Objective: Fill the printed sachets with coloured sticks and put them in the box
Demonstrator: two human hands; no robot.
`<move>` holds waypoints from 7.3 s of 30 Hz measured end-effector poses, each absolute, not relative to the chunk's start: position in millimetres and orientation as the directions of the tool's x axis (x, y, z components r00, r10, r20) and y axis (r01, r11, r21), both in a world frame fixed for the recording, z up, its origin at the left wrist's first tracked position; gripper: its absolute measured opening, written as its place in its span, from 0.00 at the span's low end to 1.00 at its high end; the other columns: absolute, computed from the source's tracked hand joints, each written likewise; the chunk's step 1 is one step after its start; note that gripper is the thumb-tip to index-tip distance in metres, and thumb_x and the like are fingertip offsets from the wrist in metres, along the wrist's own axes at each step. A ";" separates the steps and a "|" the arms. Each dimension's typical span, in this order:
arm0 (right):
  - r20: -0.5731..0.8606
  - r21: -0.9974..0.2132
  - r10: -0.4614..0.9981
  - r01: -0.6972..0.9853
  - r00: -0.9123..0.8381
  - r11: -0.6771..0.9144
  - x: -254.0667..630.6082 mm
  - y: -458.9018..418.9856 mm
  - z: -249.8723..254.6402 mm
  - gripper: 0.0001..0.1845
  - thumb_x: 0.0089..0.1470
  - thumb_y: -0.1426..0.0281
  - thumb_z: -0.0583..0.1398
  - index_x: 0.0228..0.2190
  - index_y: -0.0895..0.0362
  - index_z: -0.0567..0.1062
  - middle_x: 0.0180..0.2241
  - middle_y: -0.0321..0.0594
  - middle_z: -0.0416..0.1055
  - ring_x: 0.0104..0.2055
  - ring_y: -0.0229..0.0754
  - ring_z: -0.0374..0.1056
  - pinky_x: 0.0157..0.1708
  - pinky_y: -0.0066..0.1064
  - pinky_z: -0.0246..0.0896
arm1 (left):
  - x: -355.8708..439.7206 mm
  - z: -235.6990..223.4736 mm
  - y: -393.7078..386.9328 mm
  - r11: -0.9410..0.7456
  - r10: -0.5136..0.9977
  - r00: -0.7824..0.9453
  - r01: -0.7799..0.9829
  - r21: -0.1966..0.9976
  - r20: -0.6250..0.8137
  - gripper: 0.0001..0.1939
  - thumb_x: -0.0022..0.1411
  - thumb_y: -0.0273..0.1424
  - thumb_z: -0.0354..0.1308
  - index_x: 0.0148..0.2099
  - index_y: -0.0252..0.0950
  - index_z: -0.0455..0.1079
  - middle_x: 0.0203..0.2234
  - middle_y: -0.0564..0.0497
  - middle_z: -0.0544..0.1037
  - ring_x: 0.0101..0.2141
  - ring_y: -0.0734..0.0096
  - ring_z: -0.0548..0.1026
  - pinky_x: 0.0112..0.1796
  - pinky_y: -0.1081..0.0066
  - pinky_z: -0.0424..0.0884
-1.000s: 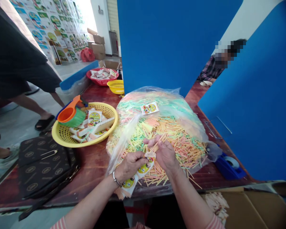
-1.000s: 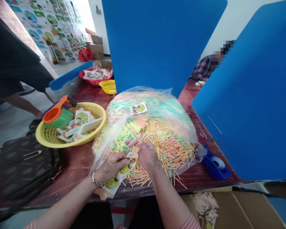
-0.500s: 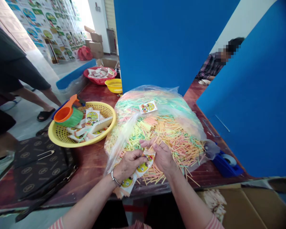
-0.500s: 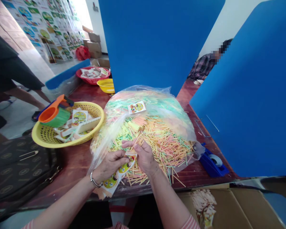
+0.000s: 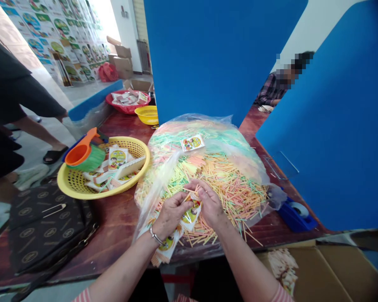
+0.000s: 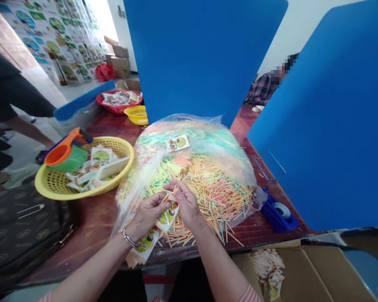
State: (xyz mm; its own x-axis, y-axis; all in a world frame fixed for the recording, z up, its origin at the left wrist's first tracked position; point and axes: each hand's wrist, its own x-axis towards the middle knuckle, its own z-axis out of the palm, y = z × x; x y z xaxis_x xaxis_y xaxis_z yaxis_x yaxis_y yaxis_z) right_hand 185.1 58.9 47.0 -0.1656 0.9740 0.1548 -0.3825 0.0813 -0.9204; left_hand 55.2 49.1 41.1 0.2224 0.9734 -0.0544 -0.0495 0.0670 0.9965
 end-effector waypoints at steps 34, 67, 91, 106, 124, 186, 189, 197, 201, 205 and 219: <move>0.413 -0.018 0.673 0.734 -0.613 0.679 220.7 78.1 86.8 0.09 0.55 0.70 0.55 0.25 0.58 0.70 0.29 0.41 0.64 0.35 0.42 0.55 0.35 0.33 0.51 | 72.6 33.3 70.2 -0.079 0.964 0.262 0.102 0.992 0.050 0.14 0.53 0.39 0.56 0.37 0.33 0.69 0.20 0.57 0.67 0.22 0.79 0.61 0.24 0.77 0.58; 0.379 -0.922 0.918 0.127 0.115 0.365 232.4 63.9 84.7 0.27 0.52 0.70 0.56 0.52 0.51 0.55 0.24 0.28 0.64 0.25 0.33 0.62 0.30 0.28 0.60 | 72.6 35.0 49.2 0.058 0.958 0.284 -0.077 0.995 -0.034 0.11 0.54 0.37 0.56 0.35 0.34 0.65 0.24 0.56 0.70 0.25 0.78 0.67 0.28 0.76 0.62; 0.132 -0.867 0.911 0.491 0.391 -0.085 350.1 11.4 14.1 0.14 0.48 0.65 0.53 0.35 0.58 0.73 0.31 0.39 0.72 0.33 0.42 0.67 0.35 0.33 0.62 | 46.8 38.6 4.8 -0.117 0.993 0.069 0.489 0.865 0.096 0.10 0.60 0.36 0.48 0.42 0.38 0.61 0.29 0.53 0.71 0.30 0.71 0.70 0.33 0.70 0.66; 0.227 -0.194 0.887 0.874 -0.401 0.445 253.2 93.3 60.6 0.12 0.56 0.74 0.49 0.36 0.59 0.71 0.35 0.42 0.72 0.40 0.40 0.64 0.43 0.30 0.56 | 4.6 4.3 -3.2 -0.117 0.993 0.111 0.938 0.327 0.039 0.06 0.54 0.30 0.50 0.34 0.35 0.66 0.27 0.47 0.73 0.31 0.62 0.71 0.32 0.67 0.64; -0.022 0.110 0.891 0.885 -0.454 0.453 218.3 113.7 59.1 0.13 0.50 0.81 0.51 0.37 0.65 0.72 0.36 0.53 0.72 0.41 0.49 0.65 0.40 0.34 0.55 | 17.7 29.0 -0.1 -0.084 0.996 0.029 0.617 0.782 0.083 0.07 0.59 0.33 0.46 0.34 0.38 0.64 0.23 0.54 0.71 0.25 0.70 0.69 0.27 0.73 0.64; 0.277 -0.958 0.951 0.044 -0.138 0.285 210.7 55.0 56.9 0.26 0.52 0.64 0.56 0.53 0.53 0.60 0.49 0.42 0.65 0.47 0.41 0.64 0.46 0.34 0.60 | 72.1 44.6 58.5 -0.002 0.976 0.218 -0.104 0.995 0.025 0.09 0.55 0.35 0.56 0.36 0.34 0.67 0.29 0.53 0.72 0.31 0.75 0.68 0.35 0.74 0.64; 0.189 -0.977 0.980 0.090 -0.061 0.194 211.9 40.4 50.3 0.13 0.52 0.66 0.56 0.40 0.55 0.71 0.36 0.37 0.70 0.37 0.38 0.66 0.39 0.29 0.62 | 81.5 46.6 49.1 -0.006 0.979 0.203 -0.119 0.993 0.030 0.10 0.56 0.34 0.55 0.39 0.35 0.66 0.30 0.54 0.70 0.33 0.74 0.68 0.37 0.73 0.64; 0.080 -0.951 0.976 0.308 0.202 0.014 341.9 17.8 27.9 0.13 0.53 0.61 0.53 0.36 0.56 0.70 0.33 0.38 0.70 0.34 0.40 0.66 0.35 0.31 0.63 | 34.5 35.3 4.4 -0.081 0.989 0.149 0.507 0.858 0.005 0.10 0.60 0.38 0.47 0.38 0.37 0.62 0.28 0.54 0.69 0.29 0.72 0.68 0.33 0.71 0.64; 0.192 -0.715 0.970 0.698 0.151 0.034 395.2 21.1 2.0 0.16 0.53 0.61 0.51 0.36 0.58 0.70 0.34 0.43 0.70 0.38 0.45 0.65 0.40 0.38 0.61 | 1.4 18.8 -11.1 -0.231 0.973 0.197 0.831 0.505 0.119 0.12 0.58 0.40 0.49 0.35 0.37 0.65 0.28 0.49 0.71 0.32 0.64 0.69 0.36 0.65 0.63; 0.467 -0.448 0.881 0.879 0.074 0.164 372.2 32.6 0.1 0.17 0.53 0.64 0.51 0.41 0.60 0.69 0.41 0.49 0.69 0.45 0.49 0.61 0.47 0.45 0.54 | 2.4 11.7 -16.8 -0.242 0.969 0.215 0.928 0.282 0.122 0.14 0.57 0.39 0.50 0.39 0.35 0.67 0.32 0.45 0.72 0.35 0.59 0.69 0.39 0.61 0.62; 0.250 -0.171 0.900 0.899 -0.356 0.403 195.4 154.8 81.9 0.13 0.56 0.70 0.51 0.39 0.61 0.71 0.40 0.47 0.70 0.45 0.44 0.62 0.45 0.31 0.54 | 2.1 -2.1 -0.6 -0.048 0.995 0.088 0.814 0.579 -0.041 0.05 0.53 0.28 0.48 0.32 0.36 0.64 0.27 0.49 0.73 0.31 0.64 0.70 0.33 0.69 0.61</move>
State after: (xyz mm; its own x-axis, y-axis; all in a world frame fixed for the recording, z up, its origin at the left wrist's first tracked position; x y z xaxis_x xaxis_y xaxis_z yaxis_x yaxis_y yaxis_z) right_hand 195.4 154.8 81.9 -0.3561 0.9004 0.2499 0.8992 0.4030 -0.1705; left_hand 2.1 -0.6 -2.1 0.0876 0.9953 -0.0412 0.8143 -0.0477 0.5785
